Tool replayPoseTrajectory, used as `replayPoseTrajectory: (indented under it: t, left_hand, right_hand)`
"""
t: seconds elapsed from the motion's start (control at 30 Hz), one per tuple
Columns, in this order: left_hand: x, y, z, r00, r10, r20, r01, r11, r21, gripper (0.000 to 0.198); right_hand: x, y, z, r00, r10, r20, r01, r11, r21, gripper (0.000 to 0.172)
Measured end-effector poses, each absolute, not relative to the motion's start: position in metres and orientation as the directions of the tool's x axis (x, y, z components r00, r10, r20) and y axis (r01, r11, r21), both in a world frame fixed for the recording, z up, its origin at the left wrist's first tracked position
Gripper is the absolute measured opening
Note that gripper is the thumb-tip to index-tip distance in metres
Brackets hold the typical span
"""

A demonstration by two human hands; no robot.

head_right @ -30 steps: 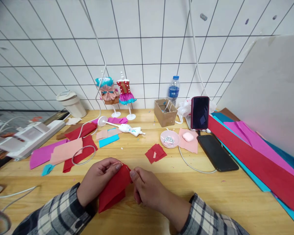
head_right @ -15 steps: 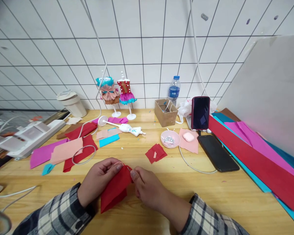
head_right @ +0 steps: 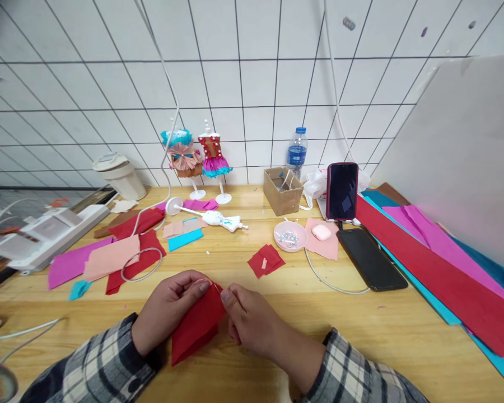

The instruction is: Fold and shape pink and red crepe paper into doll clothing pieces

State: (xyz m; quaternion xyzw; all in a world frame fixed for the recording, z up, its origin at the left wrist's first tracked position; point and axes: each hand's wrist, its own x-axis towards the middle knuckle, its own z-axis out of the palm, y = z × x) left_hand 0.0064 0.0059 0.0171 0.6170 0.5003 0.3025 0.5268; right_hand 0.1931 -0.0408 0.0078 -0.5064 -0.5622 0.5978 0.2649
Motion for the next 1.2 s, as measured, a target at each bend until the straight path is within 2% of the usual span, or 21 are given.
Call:
replayPoseTrajectory:
  t: [0.33, 0.6, 1.0, 1.2]
  left_hand:
    - [0.010, 0.004, 0.018, 0.331, 0.928, -0.171, 0.275, 0.078, 0.958, 0.036]
    - [0.008, 0.004, 0.021, 0.310, 0.936, -0.164, 0.280, 0.075, 0.957, 0.036]
    - [0.009, 0.005, 0.019, 0.334, 0.929, -0.163, 0.270, 0.071, 0.960, 0.035]
    - [0.009, 0.005, 0.020, 0.344, 0.914, -0.215, 0.245, 0.134, 0.960, 0.040]
  right_hand:
    - [0.193, -0.040, 0.001, -0.336, 0.911, -0.239, 0.267, -0.151, -0.952, 0.046]
    - [0.194, -0.041, 0.011, -0.366, 0.858, -0.360, 0.232, -0.290, -0.928, 0.043]
    - [0.193, -0.042, 0.006, -0.349, 0.901, -0.257, 0.220, -0.188, -0.957, 0.046]
    - [0.194, -0.040, 0.004, -0.339, 0.906, -0.254, 0.247, -0.174, -0.953, 0.047]
